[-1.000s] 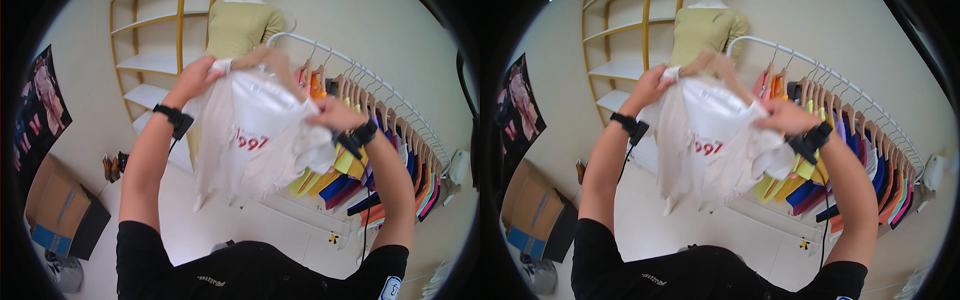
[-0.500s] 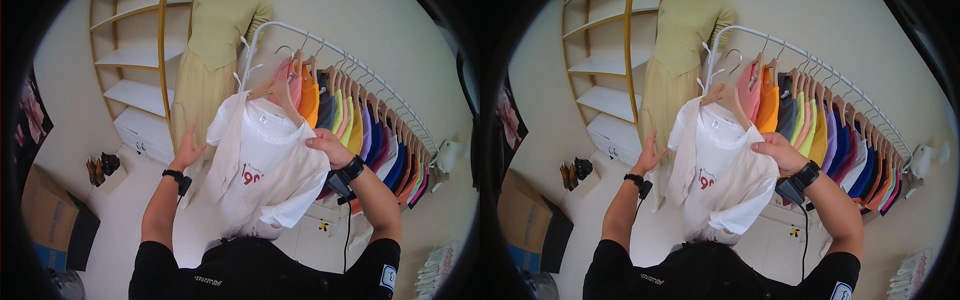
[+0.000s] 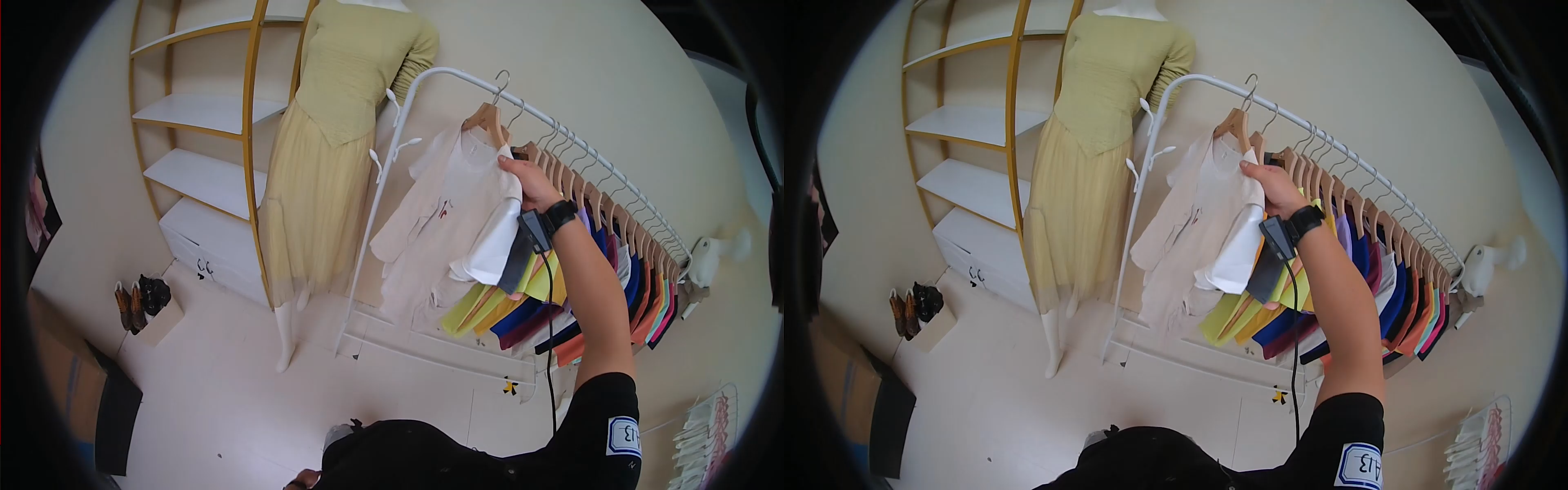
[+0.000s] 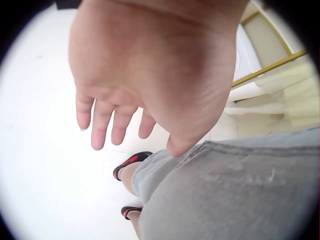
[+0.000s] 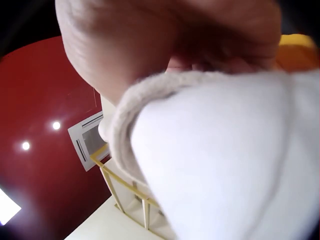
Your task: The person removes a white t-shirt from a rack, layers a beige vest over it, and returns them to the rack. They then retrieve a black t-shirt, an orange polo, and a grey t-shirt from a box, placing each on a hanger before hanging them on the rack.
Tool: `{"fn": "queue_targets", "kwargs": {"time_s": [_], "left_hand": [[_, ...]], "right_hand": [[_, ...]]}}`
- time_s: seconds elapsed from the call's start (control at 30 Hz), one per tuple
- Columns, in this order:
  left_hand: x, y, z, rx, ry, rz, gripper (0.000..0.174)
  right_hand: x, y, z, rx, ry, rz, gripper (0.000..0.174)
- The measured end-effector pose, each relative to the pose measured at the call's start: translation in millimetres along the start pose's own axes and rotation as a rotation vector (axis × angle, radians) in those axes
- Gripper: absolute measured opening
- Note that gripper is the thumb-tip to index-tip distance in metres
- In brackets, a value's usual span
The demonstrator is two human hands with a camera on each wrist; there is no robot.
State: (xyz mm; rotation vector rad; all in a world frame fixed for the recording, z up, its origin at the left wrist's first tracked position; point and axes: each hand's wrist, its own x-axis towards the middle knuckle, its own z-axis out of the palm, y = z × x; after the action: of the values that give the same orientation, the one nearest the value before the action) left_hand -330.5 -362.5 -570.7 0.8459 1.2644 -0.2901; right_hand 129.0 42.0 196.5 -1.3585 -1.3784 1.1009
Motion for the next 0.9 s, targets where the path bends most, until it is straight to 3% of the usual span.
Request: {"fn": "queue_targets", "kwargs": {"time_s": [0.1, 0.13, 0.17, 0.3, 0.37, 0.5, 0.63, 0.77, 0.9], "left_hand": [[-14.7, -32.2, 24.9, -0.105, -0.026, 0.828, 0.047], [-11.2, -32.9, 30.2, -0.107, 0.099, 0.815, 0.044], [-9.3, -26.7, 27.5, -0.112, 0.097, 0.818, 0.044], [-23.1, 27.3, -16.9, -0.627, 0.333, 0.136, 0.039], [-55.3, 64.4, -30.0, -0.699, 0.501, 0.234, 0.031], [-75.1, 95.6, -56.7, -0.721, 0.508, 0.304, 0.033], [-74.6, 92.3, -58.3, -0.721, 0.495, 0.227, 0.037], [-74.2, 79.4, -41.8, -0.682, 0.417, 0.099, 0.037], [-82.8, 71.8, -18.8, -0.650, 0.422, 0.087, 0.036]], "right_hand": [[27.4, -17.5, 12.5, -0.087, 0.103, 0.025, 0.033], [35.4, -23.4, 15.7, -0.108, 0.165, 0.035, 0.033], [46.8, -23.3, 15.1, -0.113, 0.163, 0.034, 0.033], [75.3, -2.6, 11.1, -0.172, 0.161, 0.048, 0.030], [81.4, 12.3, 1.0, -0.531, 0.146, 0.148, 0.028], [54.7, 39.0, 5.8, -0.811, 0.226, -0.095, 0.036], [7.5, 73.3, 16.4, -0.964, 0.502, -0.206, 0.036], [-28.2, 130.5, -2.6, -0.835, 0.595, -0.228, 0.033], [-60.9, 180.4, -12.6, -0.352, 0.668, -0.219, 0.027]]}}
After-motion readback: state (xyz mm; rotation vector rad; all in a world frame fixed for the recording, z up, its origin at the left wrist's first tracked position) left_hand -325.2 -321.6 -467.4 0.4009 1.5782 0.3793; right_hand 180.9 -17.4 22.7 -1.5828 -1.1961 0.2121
